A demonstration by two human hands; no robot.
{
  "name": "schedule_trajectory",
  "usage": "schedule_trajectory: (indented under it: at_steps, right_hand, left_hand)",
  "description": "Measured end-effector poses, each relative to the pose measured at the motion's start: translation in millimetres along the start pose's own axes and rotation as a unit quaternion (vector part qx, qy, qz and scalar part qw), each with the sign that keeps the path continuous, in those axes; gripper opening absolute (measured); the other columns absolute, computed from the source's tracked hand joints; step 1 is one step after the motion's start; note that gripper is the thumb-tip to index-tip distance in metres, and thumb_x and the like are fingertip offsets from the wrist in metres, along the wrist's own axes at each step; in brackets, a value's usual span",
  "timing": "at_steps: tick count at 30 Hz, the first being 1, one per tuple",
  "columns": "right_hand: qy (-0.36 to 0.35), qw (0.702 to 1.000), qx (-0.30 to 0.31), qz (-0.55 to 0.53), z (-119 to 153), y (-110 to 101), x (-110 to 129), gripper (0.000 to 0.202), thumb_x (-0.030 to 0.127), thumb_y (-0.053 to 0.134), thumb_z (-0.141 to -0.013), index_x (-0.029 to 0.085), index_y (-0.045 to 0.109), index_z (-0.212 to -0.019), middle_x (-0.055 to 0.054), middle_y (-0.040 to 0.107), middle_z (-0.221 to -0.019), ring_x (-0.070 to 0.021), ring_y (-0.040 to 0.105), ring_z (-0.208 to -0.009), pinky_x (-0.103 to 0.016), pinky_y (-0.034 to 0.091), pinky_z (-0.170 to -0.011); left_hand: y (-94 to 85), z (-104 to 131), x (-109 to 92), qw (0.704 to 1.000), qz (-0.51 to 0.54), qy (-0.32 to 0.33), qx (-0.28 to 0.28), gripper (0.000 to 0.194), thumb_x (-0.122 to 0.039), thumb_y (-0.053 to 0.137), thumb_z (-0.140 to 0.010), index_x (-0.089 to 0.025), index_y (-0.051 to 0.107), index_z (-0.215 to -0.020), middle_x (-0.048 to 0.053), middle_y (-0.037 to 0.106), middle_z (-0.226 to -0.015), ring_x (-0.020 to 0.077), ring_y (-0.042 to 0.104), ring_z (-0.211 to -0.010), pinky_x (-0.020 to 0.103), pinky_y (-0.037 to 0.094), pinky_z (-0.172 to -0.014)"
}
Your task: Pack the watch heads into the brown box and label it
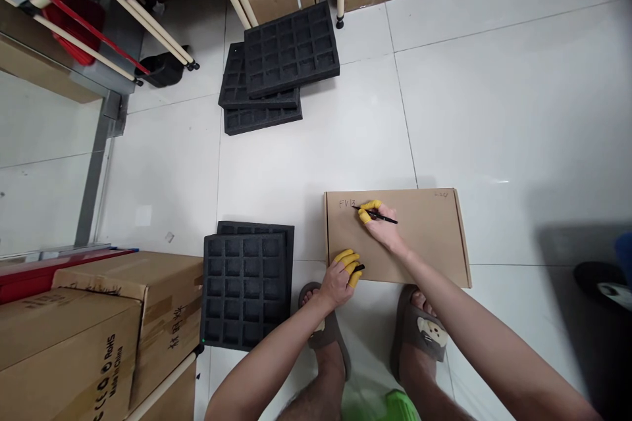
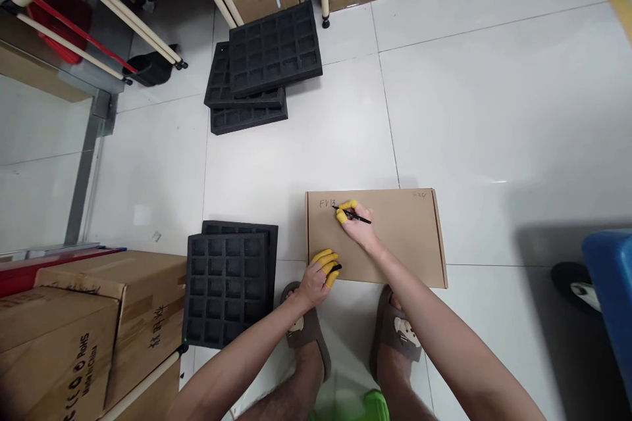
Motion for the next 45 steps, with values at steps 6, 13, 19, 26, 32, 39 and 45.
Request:
schedule_trajectory:
  at_steps: [6, 13, 19, 26, 32, 39, 45]
  right_hand:
    - [-0.017, 0.999, 0.047, 0.013, 20, 15, 5, 0.008, 0.026, 0.062, -0.084, 0.024, 0.069, -0.089, -0.001, 0.072, -0.077, -0.0168, 0.063, -0.064, -0.03, 0.05, -0.063]
    - [-0.051, 0.996, 0.075, 0.026, 22, 28, 21, 0.014, 0.023, 0.059, -0.084, 0.024, 0.07, -0.093, 0.0, 0.072, -0.078, -0.0155, 0.063, -0.063, -0.029, 0.05, -0.064]
    - [-0.067, 0.995, 0.066, 0.029, 16, 29, 23, 0.01, 0.023, 0.06, -0.083, 0.024, 0.069, -0.086, 0.001, 0.072, -0.073, -0.0146, 0.061, -0.061, -0.028, 0.049, -0.062]
    - [-0.065, 0.994, 0.083, 0.035, 17, 30, 22, 0.012, 0.024, 0.061, -0.084, 0.024, 0.072, -0.088, -0.001, 0.074, -0.079, -0.0159, 0.064, -0.065, -0.03, 0.052, -0.064]
    - [-0.058, 0.995, 0.079, 0.035, 18, 31, 20, 0.012, 0.029, 0.061, -0.085, 0.024, 0.072, -0.088, -0.002, 0.074, -0.078, -0.0167, 0.064, -0.065, -0.031, 0.053, -0.065]
    - [0.01, 0.984, 0.17, -0.044, -4, 28, 14, 0.013, 0.031, 0.067, -0.081, 0.02, 0.073, -0.086, -0.005, 0.077, -0.087, -0.0199, 0.07, -0.078, -0.034, 0.057, -0.074]
    - [0.023, 0.994, 0.094, -0.058, -8, 33, 16, 0.012, 0.03, 0.063, -0.082, 0.021, 0.071, -0.087, -0.006, 0.076, -0.091, -0.0203, 0.07, -0.081, -0.035, 0.057, -0.075]
  left_hand:
    - [0.9, 0, 1, 1.0, 0.004, 0.002, -0.01, 0.03, -0.022, 0.056, -0.1, -0.011, 0.066, -0.125, 0.016, 0.071, -0.125, 0.0285, 0.061, -0.131, 0.05, 0.056, -0.11]
    - [-0.6, -1, 0, 1.0, 0.005, 0.013, -0.013, 0.03, -0.022, 0.055, -0.099, -0.011, 0.066, -0.125, 0.016, 0.071, -0.122, 0.0282, 0.061, -0.13, 0.051, 0.055, -0.111]
    - [-0.9, -1, 0, 1.0, 0.007, 0.013, -0.005, 0.032, -0.022, 0.054, -0.1, -0.012, 0.064, -0.128, 0.016, 0.071, -0.125, 0.0279, 0.06, -0.132, 0.052, 0.054, -0.111]
    - [0.4, 0, 1, 0.999, -0.02, 0.019, -0.018, 0.03, -0.024, 0.051, -0.101, -0.012, 0.066, -0.124, 0.016, 0.073, -0.119, 0.0281, 0.063, -0.129, 0.051, 0.058, -0.106]
    - [-1.1, 1, 1, 1.0, -0.015, 0.02, -0.013, 0.03, -0.025, 0.051, -0.102, -0.01, 0.066, -0.123, 0.017, 0.072, -0.121, 0.0282, 0.061, -0.132, 0.05, 0.058, -0.106]
    - [4.1, 9, 10, 0.998, -0.005, -0.01, 0.066, 0.032, -0.024, 0.052, -0.101, -0.01, 0.064, -0.127, 0.018, 0.07, -0.128, 0.0275, 0.059, -0.134, 0.051, 0.053, -0.112]
    - [-3.3, 7, 11, 0.996, 0.017, -0.031, 0.079, 0.029, -0.023, 0.054, -0.1, -0.009, 0.067, -0.122, 0.019, 0.073, -0.12, 0.0287, 0.064, -0.127, 0.052, 0.054, -0.111]
Point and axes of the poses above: each hand's wrist, its own z-axis away from the middle knuckle, its own y-axis out of the palm, x = y × z, the point moved 3 cm from there along -z, towards the middle knuckle
